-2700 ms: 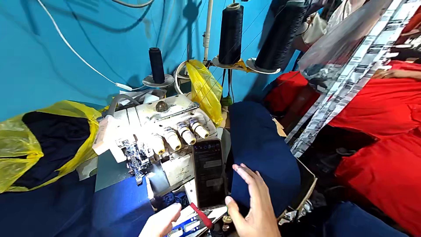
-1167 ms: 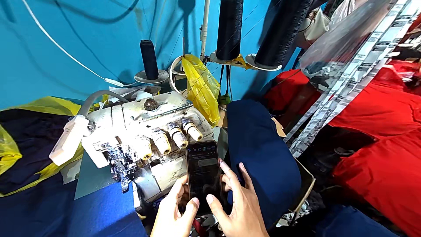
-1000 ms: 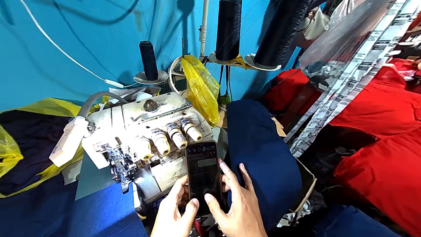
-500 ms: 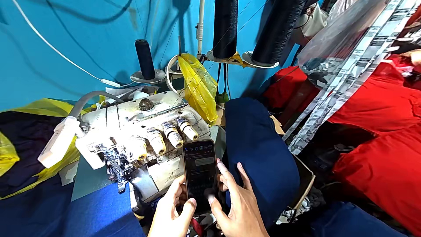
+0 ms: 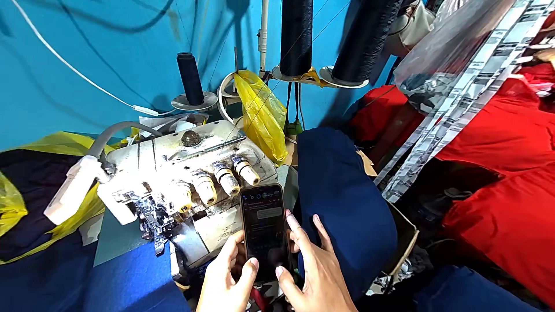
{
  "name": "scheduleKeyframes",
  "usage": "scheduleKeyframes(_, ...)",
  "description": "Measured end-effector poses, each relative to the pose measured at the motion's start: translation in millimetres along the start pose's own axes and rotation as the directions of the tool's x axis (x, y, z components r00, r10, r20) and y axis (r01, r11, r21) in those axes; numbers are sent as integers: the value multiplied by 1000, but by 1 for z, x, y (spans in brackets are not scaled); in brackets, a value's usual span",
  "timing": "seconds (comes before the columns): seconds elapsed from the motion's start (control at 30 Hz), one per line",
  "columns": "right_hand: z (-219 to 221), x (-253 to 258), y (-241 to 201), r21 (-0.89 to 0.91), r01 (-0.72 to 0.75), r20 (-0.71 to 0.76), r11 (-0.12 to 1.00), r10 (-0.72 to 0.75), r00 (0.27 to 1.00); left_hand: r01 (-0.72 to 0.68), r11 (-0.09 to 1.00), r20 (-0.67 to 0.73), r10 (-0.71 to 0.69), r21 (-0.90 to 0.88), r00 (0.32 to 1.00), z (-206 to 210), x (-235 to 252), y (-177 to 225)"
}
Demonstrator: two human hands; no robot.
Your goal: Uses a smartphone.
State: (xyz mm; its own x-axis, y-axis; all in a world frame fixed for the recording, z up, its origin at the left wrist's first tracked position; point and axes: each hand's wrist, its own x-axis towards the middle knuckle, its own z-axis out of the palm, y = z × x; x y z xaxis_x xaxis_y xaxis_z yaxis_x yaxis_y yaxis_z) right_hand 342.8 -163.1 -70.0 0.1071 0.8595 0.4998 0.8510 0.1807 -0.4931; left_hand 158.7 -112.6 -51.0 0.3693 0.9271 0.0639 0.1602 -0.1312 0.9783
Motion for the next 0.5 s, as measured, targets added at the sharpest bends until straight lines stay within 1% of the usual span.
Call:
scheduleKeyframes(0.27, 4, 0, 0, -53, 9, -29, 999, -10, 1000, 3, 1000, 31, -2, -15, 1000, -3, -1, -1)
scheduleKeyframes(0.37, 3, 0, 1, -18, 2, -20, 1000, -2, 1000, 4, 1000, 35, -3, -15, 999, -3, -1, -1)
scheduleKeyframes(0.5, 4, 0, -1, 1, -15, -44, 1000, 15, 999, 11, 1000, 29, -10, -12, 1000, -3, -1, 0)
